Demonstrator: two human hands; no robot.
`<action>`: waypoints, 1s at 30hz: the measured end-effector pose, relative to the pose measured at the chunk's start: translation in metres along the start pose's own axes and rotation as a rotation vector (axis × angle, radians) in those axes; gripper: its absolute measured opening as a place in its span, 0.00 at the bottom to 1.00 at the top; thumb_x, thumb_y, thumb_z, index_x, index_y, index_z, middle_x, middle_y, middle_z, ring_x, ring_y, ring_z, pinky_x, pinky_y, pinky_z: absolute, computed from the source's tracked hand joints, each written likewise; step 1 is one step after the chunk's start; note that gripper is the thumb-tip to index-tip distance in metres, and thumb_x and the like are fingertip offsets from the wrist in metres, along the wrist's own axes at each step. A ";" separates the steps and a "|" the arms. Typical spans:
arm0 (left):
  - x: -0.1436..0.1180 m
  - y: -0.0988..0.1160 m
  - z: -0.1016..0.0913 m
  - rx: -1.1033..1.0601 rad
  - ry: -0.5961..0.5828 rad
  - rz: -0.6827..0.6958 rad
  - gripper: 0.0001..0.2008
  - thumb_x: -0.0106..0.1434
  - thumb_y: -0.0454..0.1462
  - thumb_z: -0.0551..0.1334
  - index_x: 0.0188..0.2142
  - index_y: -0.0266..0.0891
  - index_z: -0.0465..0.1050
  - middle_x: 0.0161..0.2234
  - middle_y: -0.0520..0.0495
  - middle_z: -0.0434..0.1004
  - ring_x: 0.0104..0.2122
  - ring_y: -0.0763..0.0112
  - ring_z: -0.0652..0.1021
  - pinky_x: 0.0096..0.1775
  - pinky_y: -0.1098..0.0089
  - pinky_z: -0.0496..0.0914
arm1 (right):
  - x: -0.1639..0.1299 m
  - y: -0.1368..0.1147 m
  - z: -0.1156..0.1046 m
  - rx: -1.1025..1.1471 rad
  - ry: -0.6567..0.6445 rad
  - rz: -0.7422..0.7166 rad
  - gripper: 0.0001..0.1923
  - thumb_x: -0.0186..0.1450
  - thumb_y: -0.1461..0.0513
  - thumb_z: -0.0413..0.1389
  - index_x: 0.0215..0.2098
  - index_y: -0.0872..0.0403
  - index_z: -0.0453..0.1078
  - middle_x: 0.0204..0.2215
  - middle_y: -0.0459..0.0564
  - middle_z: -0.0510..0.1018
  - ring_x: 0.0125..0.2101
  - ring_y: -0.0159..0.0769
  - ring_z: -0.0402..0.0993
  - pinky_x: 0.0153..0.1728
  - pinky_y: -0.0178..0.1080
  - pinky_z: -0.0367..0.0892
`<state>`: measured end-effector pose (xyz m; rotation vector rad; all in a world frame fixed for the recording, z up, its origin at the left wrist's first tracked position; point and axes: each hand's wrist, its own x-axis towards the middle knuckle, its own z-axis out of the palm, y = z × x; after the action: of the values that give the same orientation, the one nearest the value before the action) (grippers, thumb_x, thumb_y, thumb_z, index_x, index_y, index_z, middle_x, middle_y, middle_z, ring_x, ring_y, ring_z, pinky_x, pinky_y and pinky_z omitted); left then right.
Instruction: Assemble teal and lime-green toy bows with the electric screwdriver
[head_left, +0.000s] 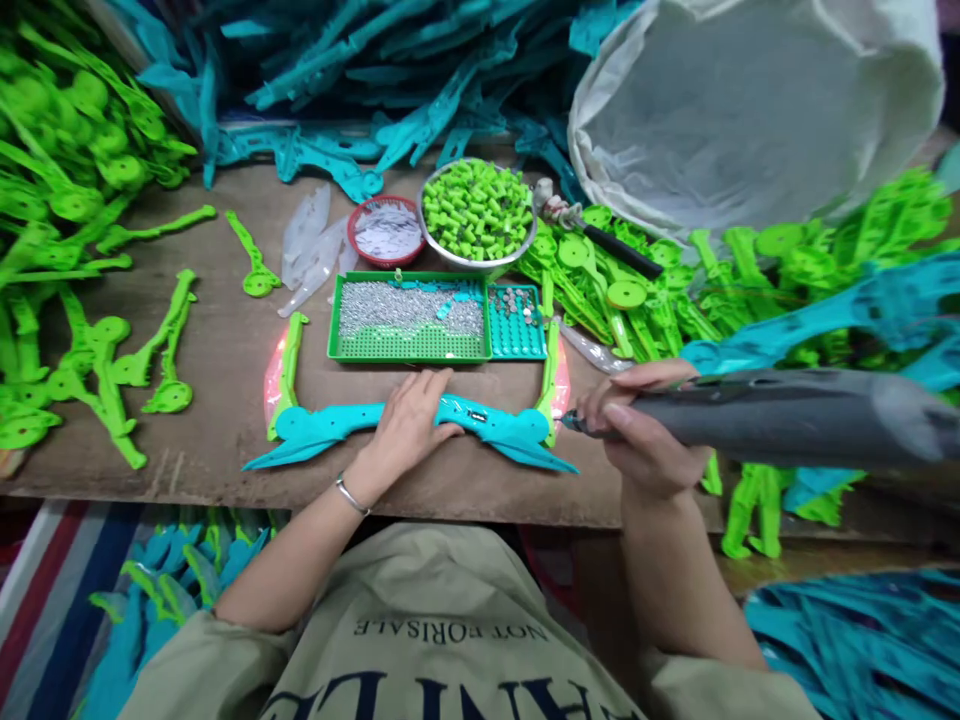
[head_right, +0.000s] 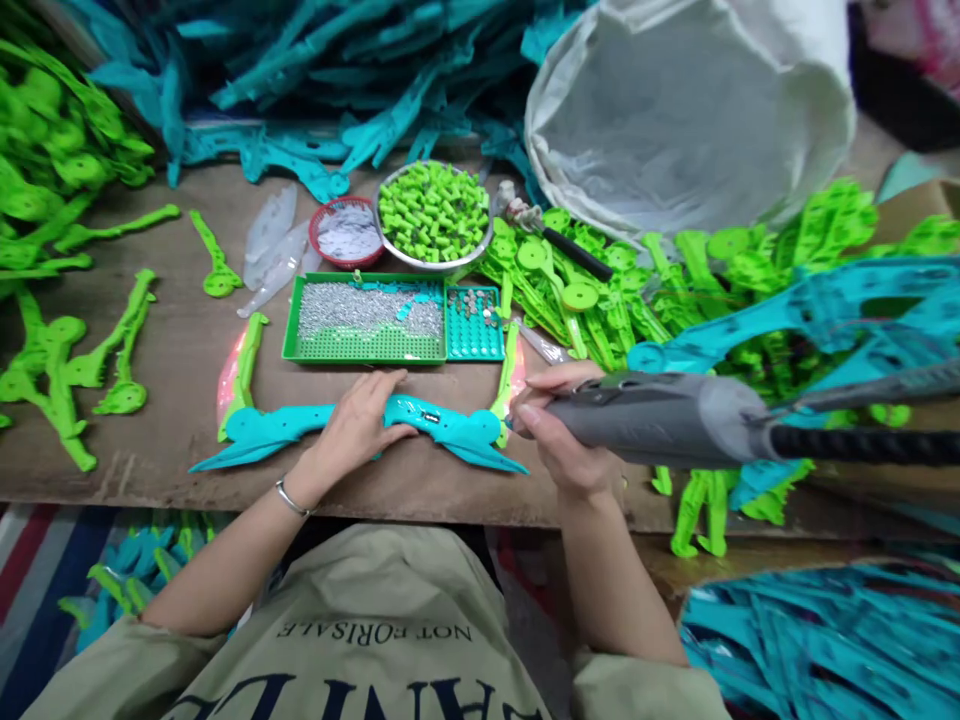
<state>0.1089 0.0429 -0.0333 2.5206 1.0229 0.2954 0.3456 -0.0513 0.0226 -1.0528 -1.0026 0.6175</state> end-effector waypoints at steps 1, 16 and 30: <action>0.000 0.002 -0.002 0.010 -0.014 -0.001 0.35 0.58 0.40 0.75 0.61 0.39 0.63 0.53 0.39 0.76 0.53 0.51 0.77 0.54 0.53 0.73 | 0.000 0.000 0.000 0.000 -0.003 0.000 0.10 0.60 0.60 0.66 0.39 0.48 0.74 0.17 0.38 0.73 0.17 0.34 0.69 0.22 0.39 0.68; 0.025 -0.004 -0.023 0.030 0.050 0.030 0.12 0.70 0.44 0.64 0.43 0.37 0.72 0.41 0.43 0.77 0.44 0.60 0.77 0.47 0.60 0.75 | 0.019 0.007 0.019 0.065 -0.075 0.000 0.08 0.60 0.61 0.66 0.38 0.50 0.76 0.17 0.41 0.75 0.18 0.34 0.72 0.24 0.39 0.71; 0.152 -0.041 -0.028 -0.139 -0.027 -0.245 0.09 0.63 0.31 0.67 0.44 0.34 0.76 0.36 0.42 0.79 0.41 0.59 0.78 0.45 0.60 0.69 | 0.025 0.010 0.022 0.071 -0.076 -0.033 0.09 0.60 0.61 0.67 0.38 0.50 0.77 0.16 0.40 0.73 0.16 0.34 0.69 0.20 0.40 0.68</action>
<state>0.1817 0.1844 -0.0193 2.2426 1.2402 0.2500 0.3370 -0.0179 0.0260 -0.9548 -1.0547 0.6647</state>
